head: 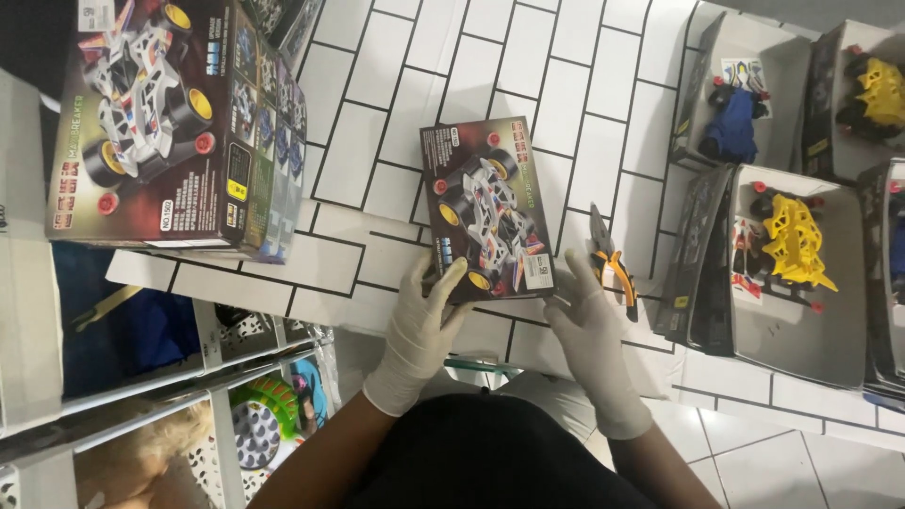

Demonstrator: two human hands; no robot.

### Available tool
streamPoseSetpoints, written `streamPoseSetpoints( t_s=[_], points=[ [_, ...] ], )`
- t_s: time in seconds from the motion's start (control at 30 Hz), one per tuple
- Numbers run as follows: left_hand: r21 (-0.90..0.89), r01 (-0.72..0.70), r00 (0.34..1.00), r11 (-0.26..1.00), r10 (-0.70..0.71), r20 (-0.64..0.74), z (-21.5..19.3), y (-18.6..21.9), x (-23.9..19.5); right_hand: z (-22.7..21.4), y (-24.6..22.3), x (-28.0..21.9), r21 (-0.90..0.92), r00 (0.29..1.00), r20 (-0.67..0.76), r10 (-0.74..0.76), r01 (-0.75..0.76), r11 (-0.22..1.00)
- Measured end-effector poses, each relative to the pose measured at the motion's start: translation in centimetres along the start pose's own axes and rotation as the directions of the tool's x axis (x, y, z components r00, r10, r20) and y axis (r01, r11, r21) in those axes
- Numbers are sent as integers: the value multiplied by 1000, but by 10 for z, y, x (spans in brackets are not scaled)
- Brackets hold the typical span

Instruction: Assembling a plastic model toy car by cutting parts from a sprue and fitting them onto a chassis.

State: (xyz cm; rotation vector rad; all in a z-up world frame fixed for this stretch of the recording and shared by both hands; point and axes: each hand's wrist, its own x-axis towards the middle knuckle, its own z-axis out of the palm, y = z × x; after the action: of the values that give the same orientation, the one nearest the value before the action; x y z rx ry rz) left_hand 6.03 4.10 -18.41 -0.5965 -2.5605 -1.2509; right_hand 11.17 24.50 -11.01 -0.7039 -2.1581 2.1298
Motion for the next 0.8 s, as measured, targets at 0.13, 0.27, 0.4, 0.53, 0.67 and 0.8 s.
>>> streamPoseSetpoints(
  t_s=[0.13, 0.27, 0.4, 0.53, 0.67, 0.8],
  points=[
    [30, -98, 994, 995, 100, -43, 5, -6, -3, 6, 9, 8, -160, 981, -187, 45, -76, 984],
    [65, -67, 997, 996, 70, -41, 1, -1, 0, 13, 25, 19, -404, 961, -265, -74, -41, 914],
    [40, -50, 996, 998, 52, -68, -1, 0, 6, 18, 42, 29, -355, 922, -356, -150, 15, 935],
    [51, -64, 996, 997, 67, -60, 4, -5, 4, 35, 13, 27, -232, 918, -385, -96, 4, 973],
    [86, -56, 998, 995, 57, 0, 2, -6, 5, 30, 5, 13, -350, 958, -285, -28, -77, 934],
    [143, -73, 997, 987, 70, 26, 3, -7, 5, 10, 27, 9, -523, 991, -46, -126, 84, 848]
  ],
)
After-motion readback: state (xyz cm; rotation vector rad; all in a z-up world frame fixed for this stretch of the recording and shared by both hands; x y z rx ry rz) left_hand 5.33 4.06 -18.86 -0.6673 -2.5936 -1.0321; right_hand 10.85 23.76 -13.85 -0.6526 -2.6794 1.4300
